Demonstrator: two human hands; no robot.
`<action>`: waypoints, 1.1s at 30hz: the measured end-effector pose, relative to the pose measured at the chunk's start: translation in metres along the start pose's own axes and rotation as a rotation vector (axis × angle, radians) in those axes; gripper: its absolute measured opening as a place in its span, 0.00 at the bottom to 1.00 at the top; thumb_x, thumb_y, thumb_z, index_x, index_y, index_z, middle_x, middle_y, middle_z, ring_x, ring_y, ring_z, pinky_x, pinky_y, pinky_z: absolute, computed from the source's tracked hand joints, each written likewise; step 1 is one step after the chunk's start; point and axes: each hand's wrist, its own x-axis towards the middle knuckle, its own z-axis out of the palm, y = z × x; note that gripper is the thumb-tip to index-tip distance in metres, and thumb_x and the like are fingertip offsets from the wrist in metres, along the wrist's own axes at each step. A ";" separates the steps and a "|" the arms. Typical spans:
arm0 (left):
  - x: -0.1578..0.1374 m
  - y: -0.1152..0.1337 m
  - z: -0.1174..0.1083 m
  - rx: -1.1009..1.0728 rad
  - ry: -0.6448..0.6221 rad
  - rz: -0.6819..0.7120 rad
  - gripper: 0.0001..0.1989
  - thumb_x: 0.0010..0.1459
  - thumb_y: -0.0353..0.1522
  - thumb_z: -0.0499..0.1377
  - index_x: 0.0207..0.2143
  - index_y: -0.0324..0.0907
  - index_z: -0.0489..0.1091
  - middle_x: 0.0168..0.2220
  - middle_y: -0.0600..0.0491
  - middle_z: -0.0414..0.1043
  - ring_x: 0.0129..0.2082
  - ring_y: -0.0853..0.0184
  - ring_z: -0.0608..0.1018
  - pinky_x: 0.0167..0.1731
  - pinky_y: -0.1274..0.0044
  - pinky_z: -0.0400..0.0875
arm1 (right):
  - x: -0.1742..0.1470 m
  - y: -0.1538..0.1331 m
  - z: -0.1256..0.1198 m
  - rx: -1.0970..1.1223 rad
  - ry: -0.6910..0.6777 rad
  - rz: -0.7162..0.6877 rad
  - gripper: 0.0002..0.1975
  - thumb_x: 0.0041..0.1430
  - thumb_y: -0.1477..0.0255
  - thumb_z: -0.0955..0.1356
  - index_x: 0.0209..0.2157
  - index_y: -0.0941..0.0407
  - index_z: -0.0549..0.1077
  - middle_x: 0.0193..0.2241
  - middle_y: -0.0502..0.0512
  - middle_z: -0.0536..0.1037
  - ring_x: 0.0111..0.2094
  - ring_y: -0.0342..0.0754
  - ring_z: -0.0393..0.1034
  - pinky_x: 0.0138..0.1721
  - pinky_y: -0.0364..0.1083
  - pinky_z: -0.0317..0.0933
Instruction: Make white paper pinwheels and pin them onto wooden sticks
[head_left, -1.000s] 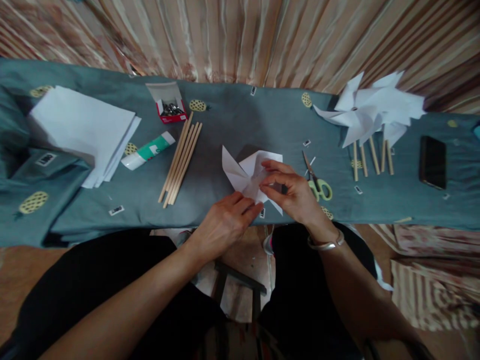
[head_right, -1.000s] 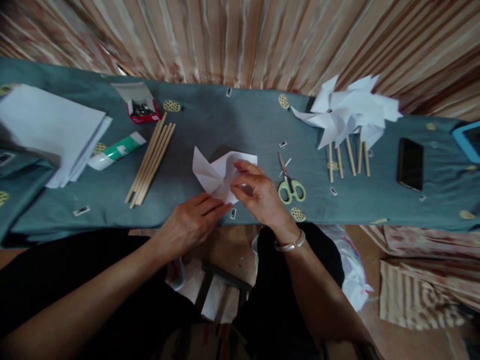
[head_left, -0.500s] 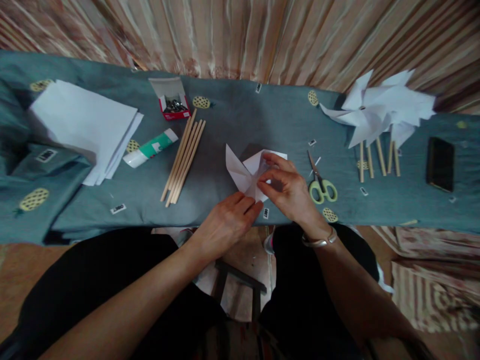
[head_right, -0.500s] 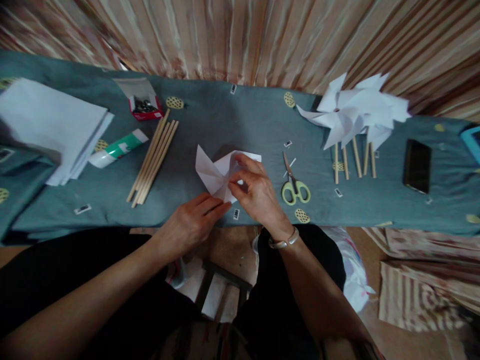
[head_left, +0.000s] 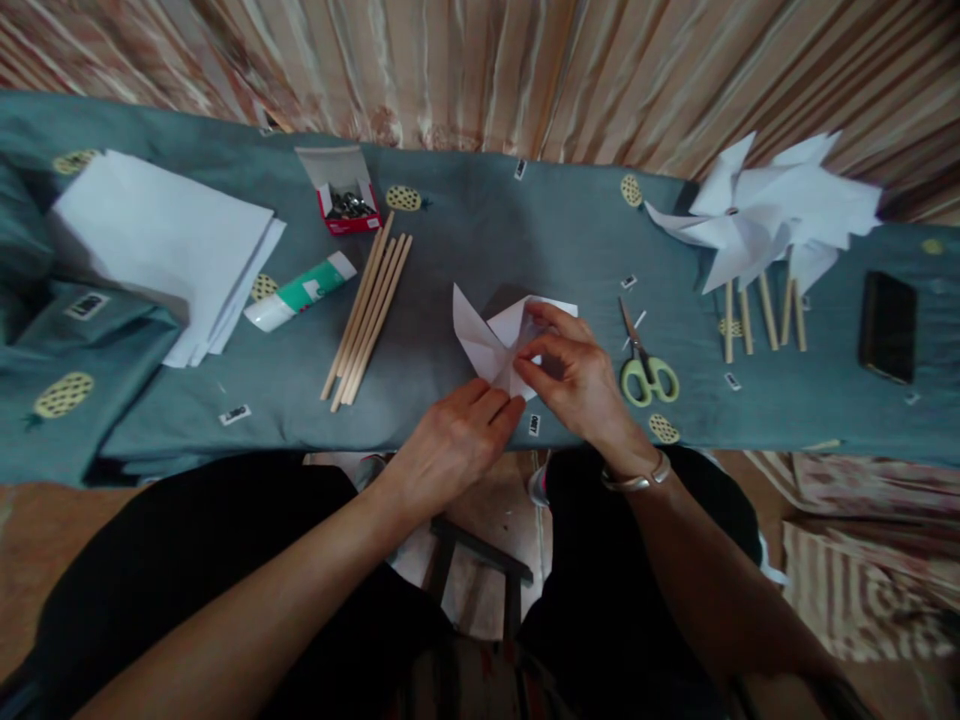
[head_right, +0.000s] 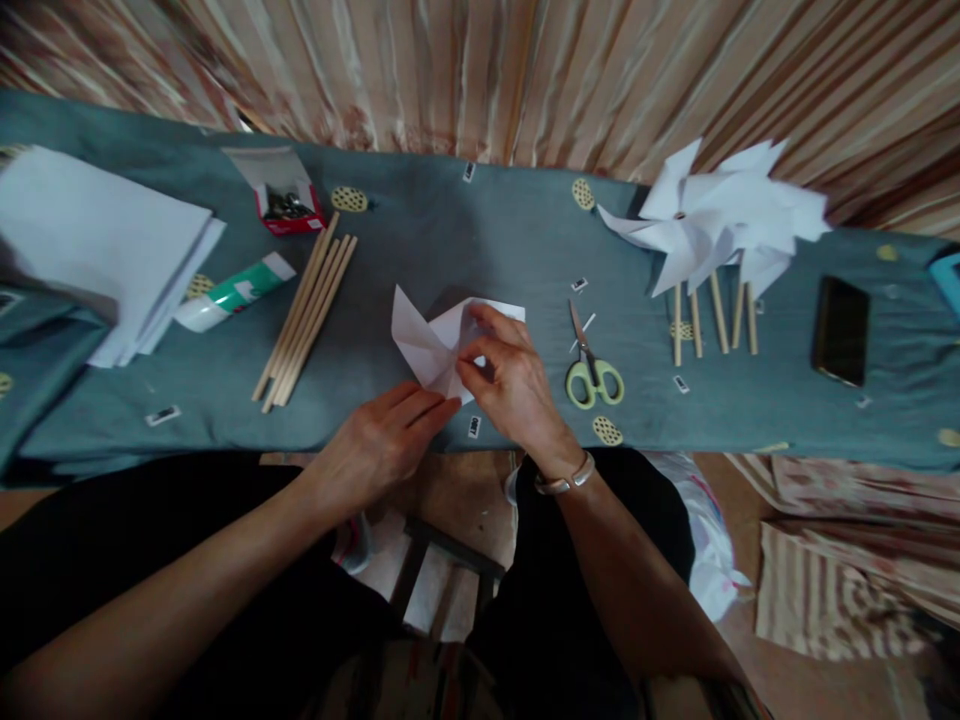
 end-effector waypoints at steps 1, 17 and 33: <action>0.000 0.000 0.000 0.002 0.003 -0.002 0.11 0.64 0.21 0.53 0.48 0.31 0.69 0.39 0.45 0.75 0.37 0.62 0.76 0.39 0.71 0.77 | 0.000 0.000 0.000 0.000 0.001 0.001 0.03 0.58 0.74 0.70 0.31 0.53 0.77 0.59 0.56 0.72 0.58 0.57 0.67 0.61 0.63 0.59; -0.001 -0.001 0.004 -0.003 0.020 -0.003 0.10 0.66 0.23 0.51 0.46 0.31 0.70 0.37 0.46 0.75 0.37 0.61 0.76 0.38 0.70 0.77 | 0.001 0.000 0.000 0.009 0.011 0.031 0.02 0.56 0.74 0.71 0.31 0.53 0.76 0.59 0.54 0.72 0.58 0.58 0.67 0.61 0.62 0.59; 0.000 -0.001 0.006 0.006 0.060 -0.010 0.09 0.66 0.24 0.51 0.40 0.35 0.71 0.35 0.47 0.74 0.34 0.63 0.74 0.34 0.72 0.75 | -0.019 -0.017 0.003 -0.216 -0.033 -0.085 0.16 0.62 0.77 0.63 0.46 0.46 0.76 0.61 0.51 0.69 0.63 0.61 0.60 0.63 0.64 0.58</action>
